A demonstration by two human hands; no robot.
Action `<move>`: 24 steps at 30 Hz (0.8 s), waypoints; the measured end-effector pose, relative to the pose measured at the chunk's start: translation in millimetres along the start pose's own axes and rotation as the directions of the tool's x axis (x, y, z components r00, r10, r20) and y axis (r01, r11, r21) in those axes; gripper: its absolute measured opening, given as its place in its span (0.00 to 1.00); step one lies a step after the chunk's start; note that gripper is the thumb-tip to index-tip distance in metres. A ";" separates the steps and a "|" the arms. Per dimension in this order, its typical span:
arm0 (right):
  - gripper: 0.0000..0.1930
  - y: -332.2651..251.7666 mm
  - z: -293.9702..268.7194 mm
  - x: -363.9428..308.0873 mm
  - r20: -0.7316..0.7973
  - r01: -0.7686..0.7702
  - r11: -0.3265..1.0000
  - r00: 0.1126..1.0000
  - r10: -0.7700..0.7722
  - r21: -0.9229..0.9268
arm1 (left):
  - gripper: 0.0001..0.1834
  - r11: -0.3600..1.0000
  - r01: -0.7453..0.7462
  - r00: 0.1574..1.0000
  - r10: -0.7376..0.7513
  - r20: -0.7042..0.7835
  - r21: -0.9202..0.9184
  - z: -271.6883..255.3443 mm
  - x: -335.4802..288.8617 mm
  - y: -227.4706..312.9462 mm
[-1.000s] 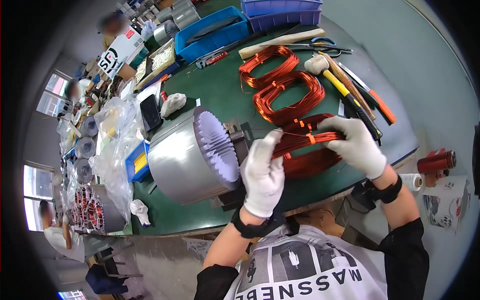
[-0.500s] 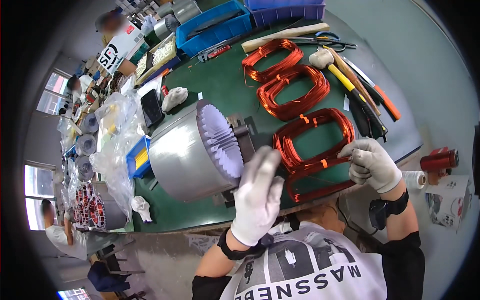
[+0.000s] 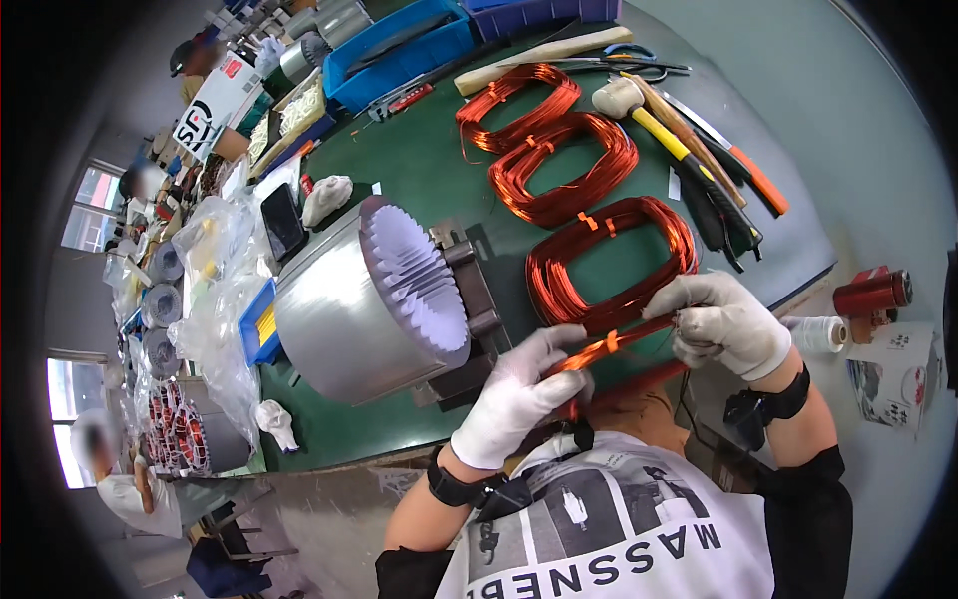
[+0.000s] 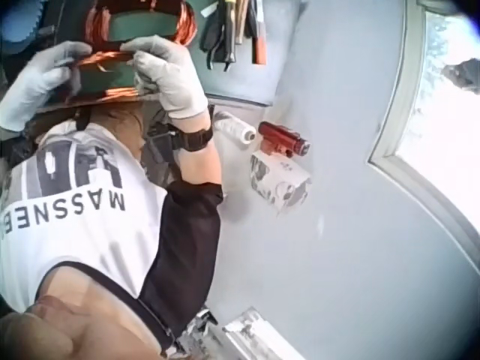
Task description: The person finishes a motor stator by hand, moves it aside, and wipes a metal plate with a cloth. Then, they place a new stator on the workbench and organize several copper wire coils one at a time.
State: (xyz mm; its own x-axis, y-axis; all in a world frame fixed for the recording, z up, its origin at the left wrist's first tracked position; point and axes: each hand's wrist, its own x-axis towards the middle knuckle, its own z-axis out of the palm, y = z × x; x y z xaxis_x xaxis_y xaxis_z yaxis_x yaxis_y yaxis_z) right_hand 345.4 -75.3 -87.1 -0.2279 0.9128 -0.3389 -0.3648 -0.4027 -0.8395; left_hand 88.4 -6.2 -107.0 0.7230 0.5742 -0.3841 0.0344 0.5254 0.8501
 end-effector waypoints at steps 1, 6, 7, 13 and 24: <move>0.16 1.9 1.6 -1.2 -0.002 -0.002 1.000 1.000 0.002 0.002 | 0.33 0.969 0.124 0.990 -0.106 0.092 -0.213 -0.5 -4.9 -1.3; 0.17 14.3 12.0 -7.5 -0.114 0.200 0.912 0.960 -0.255 -0.360 | 0.27 0.944 -0.016 1.000 0.008 -0.024 -0.330 -8.0 -27.9 -4.6; 0.18 22.9 10.8 -5.5 -0.030 0.292 0.619 0.890 -0.455 -0.729 | 0.25 0.970 -0.034 0.992 0.003 -0.128 -0.242 -7.2 -33.4 -1.1; 0.09 55.4 35.6 7.8 -0.160 0.219 0.386 0.653 -0.740 -0.896 | 0.15 0.990 -0.138 0.955 0.126 -0.270 -0.027 -10.2 -58.9 -5.7; 0.15 98.9 -133.0 -130.9 -0.900 0.708 0.687 0.182 -0.396 -0.160 | 0.09 0.963 -0.264 0.904 0.230 -0.359 -0.048 -18.8 -94.3 -25.0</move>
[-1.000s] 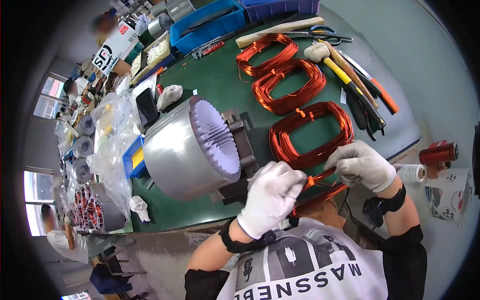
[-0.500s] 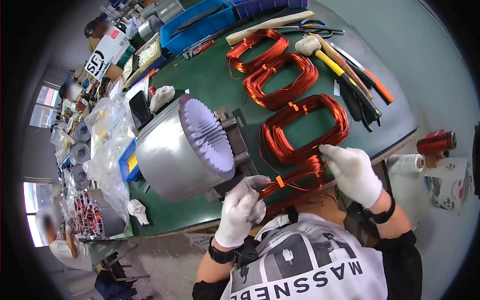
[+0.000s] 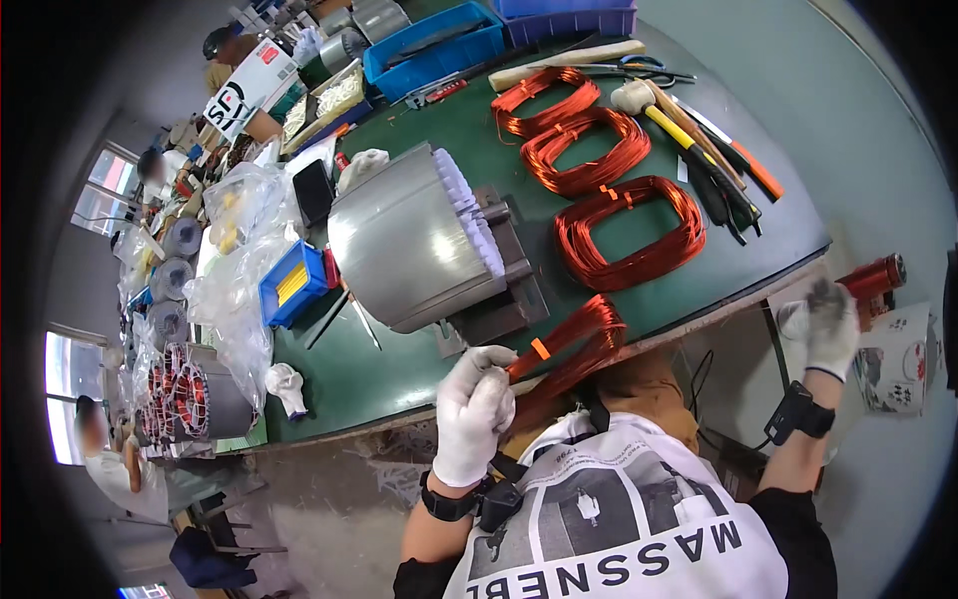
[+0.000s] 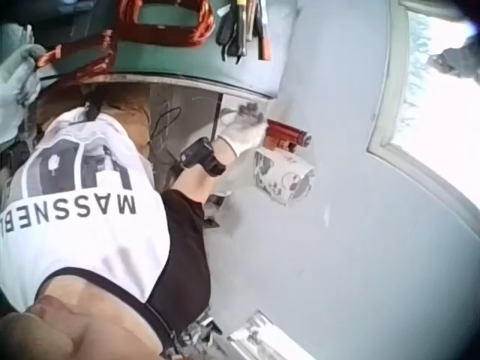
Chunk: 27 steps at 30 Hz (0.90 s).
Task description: The person finishes a motor stator by hand, moves it aside, and wipes a metal plate with a cloth. Then, they place a new stator on the workbench and organize several copper wire coils one at a time.
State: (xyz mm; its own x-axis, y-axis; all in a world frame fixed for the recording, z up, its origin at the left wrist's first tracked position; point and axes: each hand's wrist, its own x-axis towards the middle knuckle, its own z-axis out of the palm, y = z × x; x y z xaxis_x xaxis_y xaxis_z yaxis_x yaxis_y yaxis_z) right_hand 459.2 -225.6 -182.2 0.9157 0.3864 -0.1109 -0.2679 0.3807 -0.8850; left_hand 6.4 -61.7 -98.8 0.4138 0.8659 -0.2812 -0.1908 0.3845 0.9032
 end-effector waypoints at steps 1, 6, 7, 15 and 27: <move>0.18 -17.2 -1.5 4.4 -0.068 0.212 0.962 0.972 -0.227 -0.174 | 0.09 1.000 -0.010 1.000 0.010 -0.001 0.004 2.2 0.7 -0.9; 0.17 -31.5 169.5 -158.6 0.805 0.838 0.405 0.504 -0.313 -0.367 | 0.10 0.826 -0.220 0.966 0.111 0.232 0.519 17.3 -0.7 8.9; 0.18 -29.6 190.0 -159.1 0.968 0.974 0.191 0.160 -0.196 -0.122 | 0.11 0.790 -0.239 0.954 0.081 0.290 0.565 23.8 -1.0 15.4; 0.14 2.2 195.4 -136.3 0.578 -0.261 0.519 -0.450 0.680 -0.814 | 0.26 -0.066 -0.637 0.640 0.510 0.574 0.768 26.1 19.8 19.5; 0.13 -1.6 199.1 -151.2 0.655 0.221 0.641 -0.017 0.756 -0.735 | 0.18 -0.170 -0.678 0.576 0.481 0.661 0.715 69.1 14.5 0.7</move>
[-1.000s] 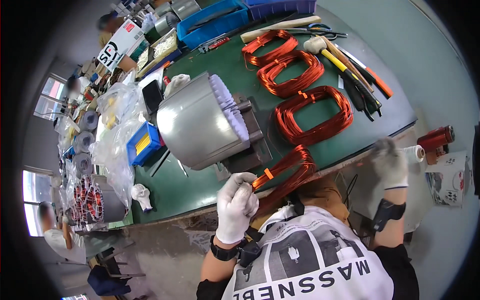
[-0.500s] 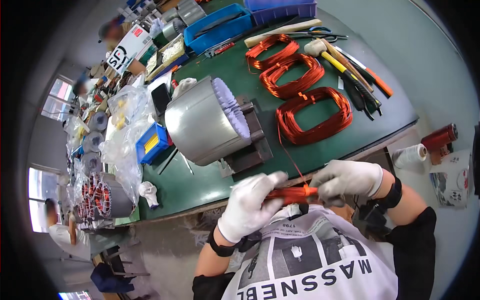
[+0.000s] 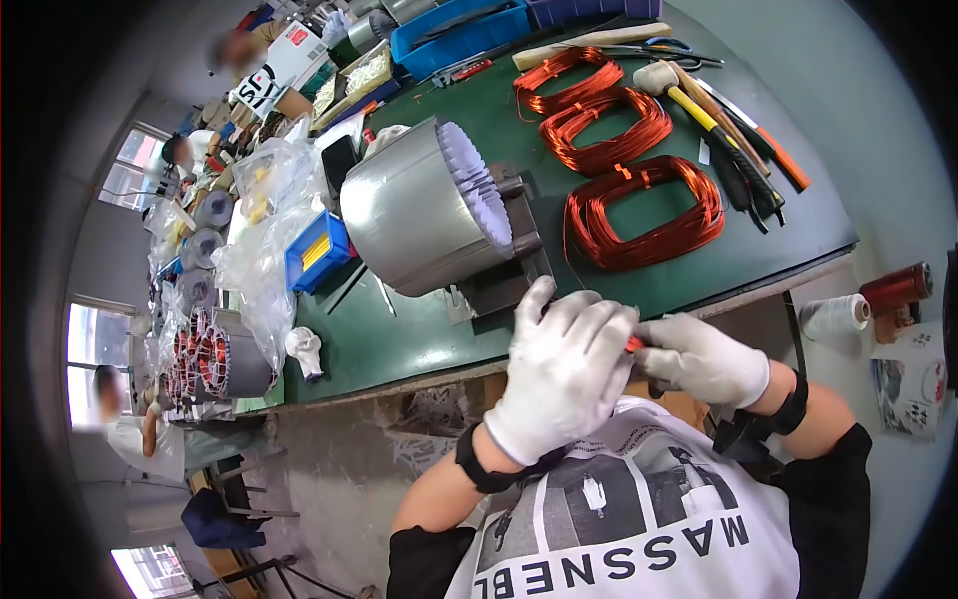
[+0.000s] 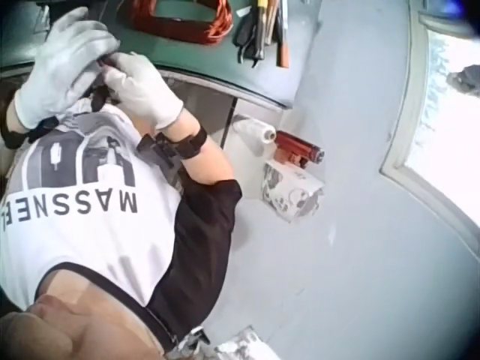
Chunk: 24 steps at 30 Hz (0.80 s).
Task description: The person finishes a motor stator by hand, moves it aside, and wipes a metal plate with a cloth. Then, they place a new stator on the workbench and organize several copper wire coils one at a time.
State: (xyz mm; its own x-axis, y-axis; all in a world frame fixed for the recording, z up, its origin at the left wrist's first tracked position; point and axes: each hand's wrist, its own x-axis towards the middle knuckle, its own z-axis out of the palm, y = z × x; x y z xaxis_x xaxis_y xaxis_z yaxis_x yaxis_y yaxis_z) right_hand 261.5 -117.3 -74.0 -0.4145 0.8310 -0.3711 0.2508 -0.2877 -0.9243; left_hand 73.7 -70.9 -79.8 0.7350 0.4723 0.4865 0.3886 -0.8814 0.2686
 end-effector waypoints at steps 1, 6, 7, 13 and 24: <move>0.13 4.6 5.2 -0.9 -0.040 0.124 0.988 0.991 -0.128 -0.093 | 0.16 1.000 0.005 1.000 -0.006 0.023 0.024 0.1 1.0 5.4; 0.12 3.6 1.8 -14.6 -0.076 0.038 0.998 0.996 -0.041 -0.044 | 0.09 0.986 0.108 0.991 -0.098 -0.087 0.127 -3.2 -14.1 -19.4; 0.12 5.1 -0.6 -17.5 -0.066 0.027 0.998 0.997 -0.031 -0.054 | 0.09 0.985 0.166 0.982 -0.160 -0.099 0.052 0.3 -23.9 -29.0; 0.12 13.9 -9.6 -16.1 -0.036 -0.036 0.987 0.998 0.043 0.159 | 0.15 0.401 0.660 0.699 -0.638 0.323 -0.636 8.5 -51.6 -43.2; 0.12 -5.8 -20.0 41.2 0.309 -0.146 0.963 0.949 0.071 0.227 | 0.22 0.999 0.039 0.998 -0.039 -0.044 -0.004 14.6 -8.0 -47.7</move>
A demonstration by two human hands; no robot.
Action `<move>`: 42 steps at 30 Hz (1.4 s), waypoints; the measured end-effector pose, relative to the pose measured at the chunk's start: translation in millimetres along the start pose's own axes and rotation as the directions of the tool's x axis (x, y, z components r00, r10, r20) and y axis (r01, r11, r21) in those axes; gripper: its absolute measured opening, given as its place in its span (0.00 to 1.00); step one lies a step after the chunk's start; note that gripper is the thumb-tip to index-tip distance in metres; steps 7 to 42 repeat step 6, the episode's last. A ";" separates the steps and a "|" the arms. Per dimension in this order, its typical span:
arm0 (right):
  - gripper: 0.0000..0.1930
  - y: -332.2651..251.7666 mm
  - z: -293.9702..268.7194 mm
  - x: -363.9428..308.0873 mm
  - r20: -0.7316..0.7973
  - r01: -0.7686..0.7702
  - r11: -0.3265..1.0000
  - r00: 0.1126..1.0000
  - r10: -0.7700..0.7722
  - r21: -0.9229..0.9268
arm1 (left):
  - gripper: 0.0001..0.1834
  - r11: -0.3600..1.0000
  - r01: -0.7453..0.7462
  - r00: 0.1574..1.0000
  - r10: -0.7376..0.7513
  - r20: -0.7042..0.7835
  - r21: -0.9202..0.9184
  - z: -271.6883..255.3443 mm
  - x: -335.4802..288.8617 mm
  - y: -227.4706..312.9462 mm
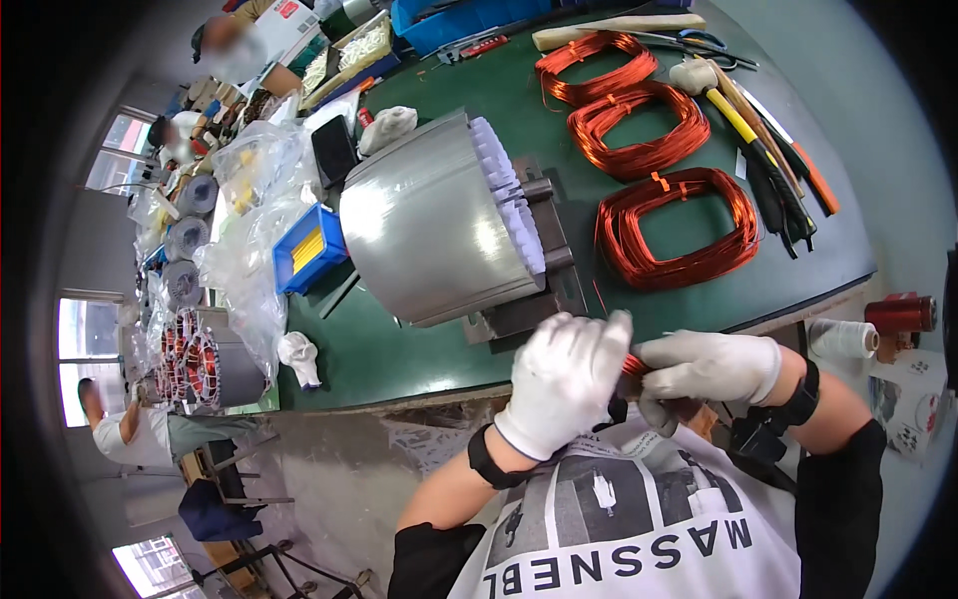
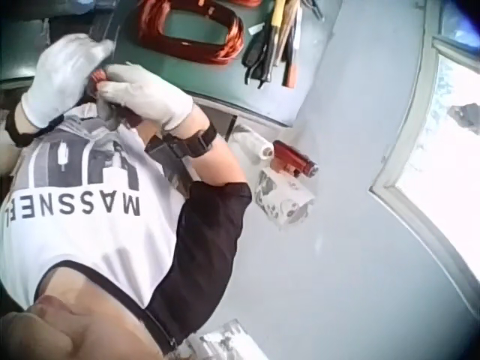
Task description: The person finishes a motor stator by hand, moves it aside, and wipes a metal plate with a cloth. Then, they place a new stator on the workbench and organize several copper wire coils one at a time.
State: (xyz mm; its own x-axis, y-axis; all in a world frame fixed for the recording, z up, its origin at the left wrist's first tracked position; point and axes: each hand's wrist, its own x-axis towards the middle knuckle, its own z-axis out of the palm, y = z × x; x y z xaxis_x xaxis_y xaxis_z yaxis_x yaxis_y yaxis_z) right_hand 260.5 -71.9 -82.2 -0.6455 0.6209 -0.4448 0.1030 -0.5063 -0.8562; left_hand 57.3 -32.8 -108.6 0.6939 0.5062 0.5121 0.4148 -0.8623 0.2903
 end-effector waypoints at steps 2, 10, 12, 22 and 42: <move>0.11 -19.7 3.6 6.6 -0.011 -0.174 0.968 0.984 0.179 0.182 | 0.18 0.999 0.003 1.000 -0.002 -0.029 0.043 1.8 0.7 -5.7; 0.12 -14.6 -7.2 11.9 0.012 -0.051 0.976 0.999 0.050 0.212 | 0.26 0.984 0.171 0.970 -0.178 0.165 0.058 -1.0 -7.9 -13.7; 0.12 -14.6 -7.2 11.9 0.012 -0.051 0.976 0.999 0.050 0.212 | 0.26 0.984 0.171 0.970 -0.178 0.165 0.058 -1.0 -7.9 -13.7; 0.12 -14.6 -7.2 11.9 0.012 -0.051 0.976 0.999 0.050 0.212 | 0.26 0.984 0.171 0.970 -0.178 0.165 0.058 -1.0 -7.9 -13.7; 0.12 -14.6 -7.2 11.9 0.012 -0.051 0.976 0.999 0.050 0.212 | 0.26 0.984 0.171 0.970 -0.178 0.165 0.058 -1.0 -7.9 -13.7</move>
